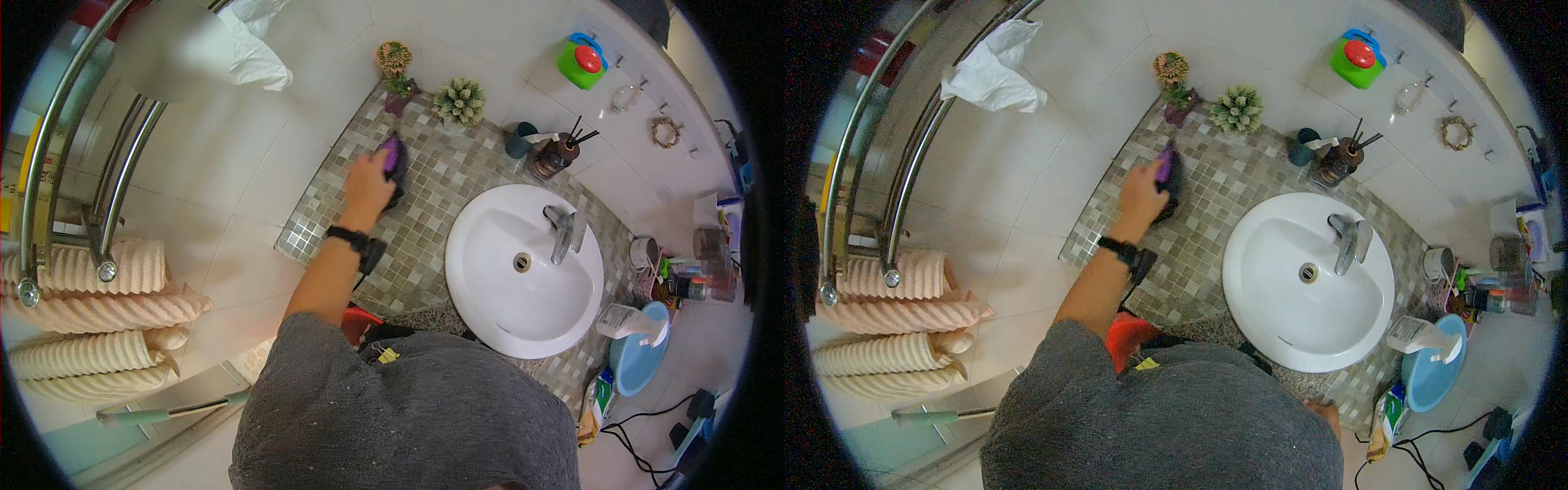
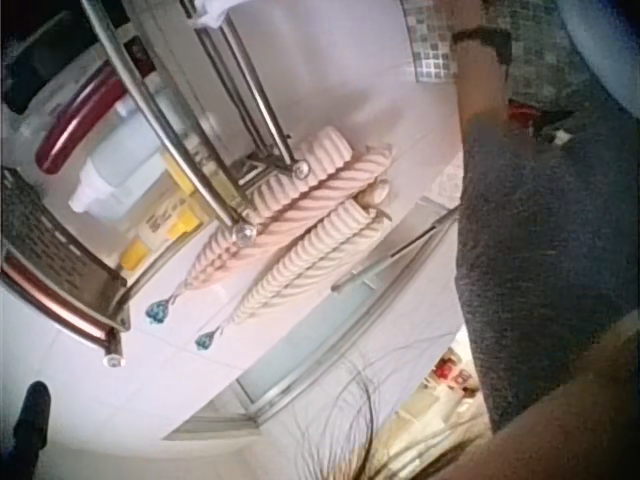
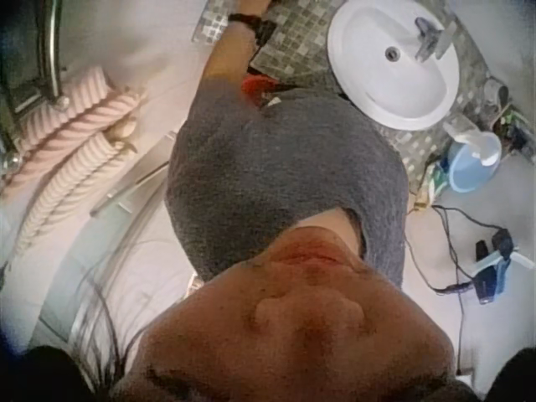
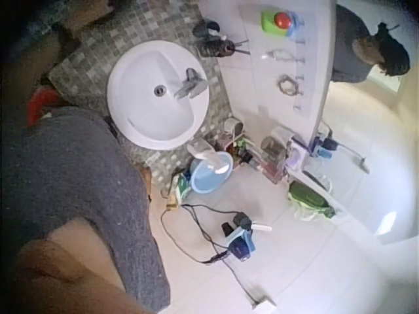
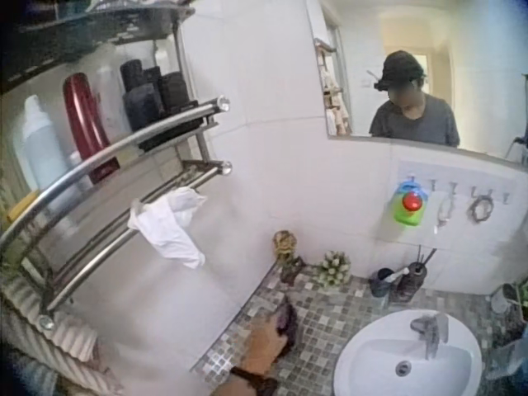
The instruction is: Cleaning a bathroom sink area, wall switches, and mirror.
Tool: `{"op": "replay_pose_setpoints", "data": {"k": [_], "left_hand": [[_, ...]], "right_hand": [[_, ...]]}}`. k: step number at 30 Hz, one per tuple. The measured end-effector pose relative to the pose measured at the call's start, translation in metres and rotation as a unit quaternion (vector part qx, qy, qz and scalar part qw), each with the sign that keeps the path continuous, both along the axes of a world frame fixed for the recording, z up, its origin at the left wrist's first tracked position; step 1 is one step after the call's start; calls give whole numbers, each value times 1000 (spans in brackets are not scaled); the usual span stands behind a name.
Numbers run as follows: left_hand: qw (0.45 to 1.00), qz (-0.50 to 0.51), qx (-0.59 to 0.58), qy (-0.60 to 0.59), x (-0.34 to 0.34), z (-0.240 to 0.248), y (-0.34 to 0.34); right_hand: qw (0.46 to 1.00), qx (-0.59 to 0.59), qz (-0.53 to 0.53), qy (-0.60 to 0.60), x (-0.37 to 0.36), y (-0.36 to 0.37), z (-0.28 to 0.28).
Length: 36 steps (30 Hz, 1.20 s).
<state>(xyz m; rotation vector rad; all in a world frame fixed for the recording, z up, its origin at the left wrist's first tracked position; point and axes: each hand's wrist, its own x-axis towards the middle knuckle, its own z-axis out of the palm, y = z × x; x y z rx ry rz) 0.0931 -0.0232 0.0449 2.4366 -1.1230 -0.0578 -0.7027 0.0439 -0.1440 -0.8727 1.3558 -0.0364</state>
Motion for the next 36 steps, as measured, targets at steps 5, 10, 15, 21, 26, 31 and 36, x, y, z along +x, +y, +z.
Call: {"op": "replay_pose_setpoints", "data": {"k": [5, 10, 15, 21, 26, 31, 36], "left_hand": [[980, -125, 108, -107, -9, -60, -17], [969, -70, 190, -140, 23, -62, -41], [907, 216, 361, -10, 101, -57, -12], [887, 245, 388, 58, 99, -58, 71], [896, 243, 368, 47, 44, -50, 181], [877, 187, 428, 118, -1, -24, 240], [919, 178, 207, 284, -47, -53, 288]], "right_hand": [[929, 40, 70, 360, 211, -49, 181], [902, 39, 97, 419, 216, -41, 189], [958, -81, 125, 245, 264, -44, 248], [865, 39, 206, 456, 187, -51, 154], [884, -27, 194, 424, 181, -41, 161], [888, -55, 204, 408, 193, -38, 185], [891, -23, 253, 376, 191, -44, 208]]}}
